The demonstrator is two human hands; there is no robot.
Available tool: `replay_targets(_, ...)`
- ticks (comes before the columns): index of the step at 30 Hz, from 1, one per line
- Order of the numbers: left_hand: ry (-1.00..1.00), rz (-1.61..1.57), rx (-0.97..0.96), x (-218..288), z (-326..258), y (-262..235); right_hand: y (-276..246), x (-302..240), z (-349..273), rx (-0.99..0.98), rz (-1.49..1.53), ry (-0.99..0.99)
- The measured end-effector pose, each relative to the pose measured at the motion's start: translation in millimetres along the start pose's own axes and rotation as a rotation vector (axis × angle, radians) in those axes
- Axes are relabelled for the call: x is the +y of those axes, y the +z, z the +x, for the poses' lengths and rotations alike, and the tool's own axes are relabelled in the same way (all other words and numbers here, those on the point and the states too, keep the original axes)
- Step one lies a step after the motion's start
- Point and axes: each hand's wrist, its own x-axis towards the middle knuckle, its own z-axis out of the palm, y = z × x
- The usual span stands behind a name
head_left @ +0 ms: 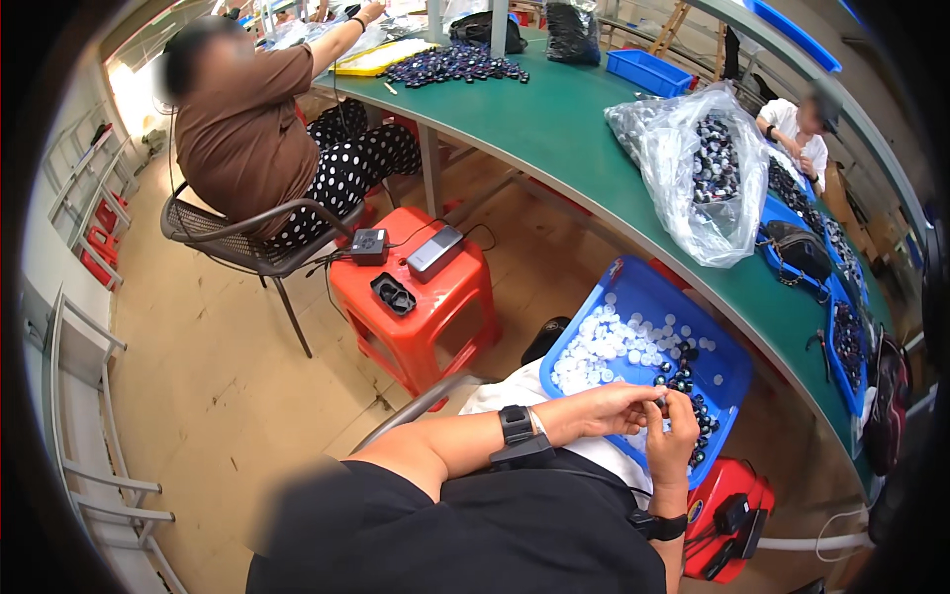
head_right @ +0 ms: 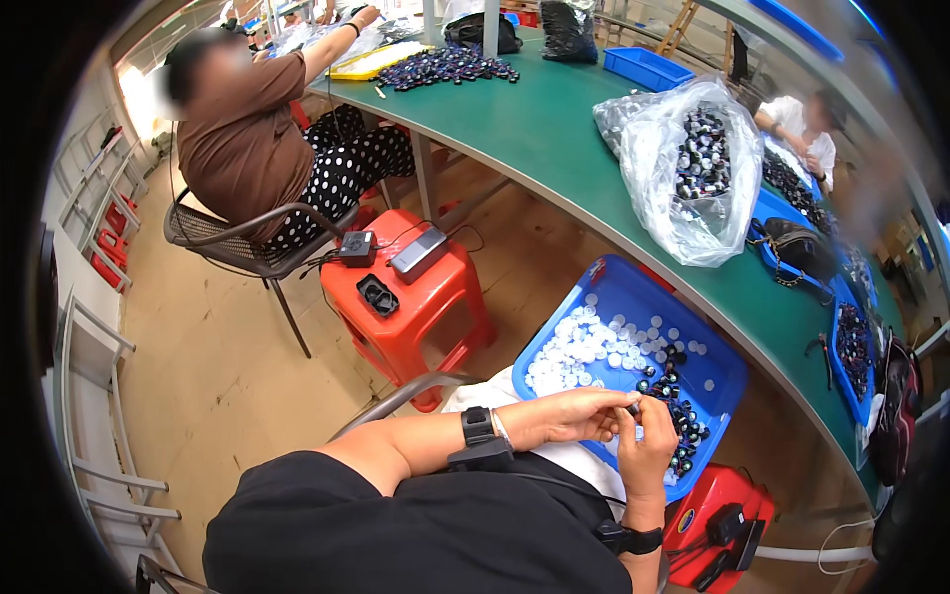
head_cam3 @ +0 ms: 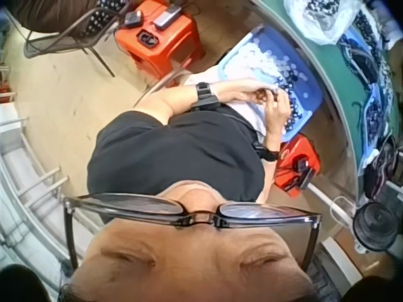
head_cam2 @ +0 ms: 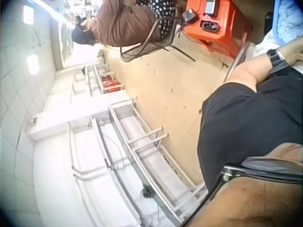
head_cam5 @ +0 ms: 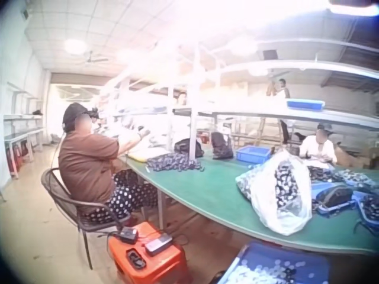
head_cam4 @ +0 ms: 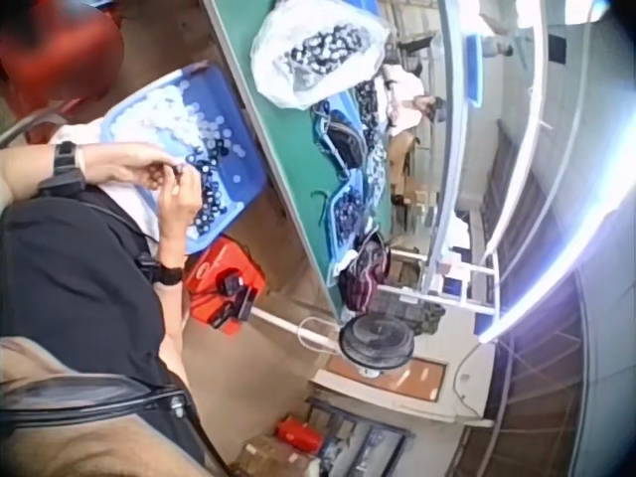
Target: Assembling small plastic components by hand on a factory floor.
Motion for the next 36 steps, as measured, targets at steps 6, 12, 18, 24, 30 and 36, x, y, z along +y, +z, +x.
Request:
replay_targets(6,-0.026,-0.033,0.033,-1,2,-6,-3,1,1,0.082,-0.095,-0.124)
replay_targets(12,-0.003,0.014,0.056,6,-5,-4,-1,-5,6,0.087,0.022,-0.001)
replay_targets(18,-0.039,-0.003,0.102,1,-2,4,-5,4,1,0.093,-0.103,-0.106)
replay_targets(24,-0.003,-0.007,0.091,2,-7,10,-5,-1,-2,0.032,-0.049,-0.033)
replay_targets(30,0.01,-0.065,-0.018,-1,0,-8,-3,-5,1,0.005,0.043,-0.02)
replay_targets(36,0.008,-0.034,0.053,-1,0,-3,-2,0,-1,-0.003,-0.002,0.006)
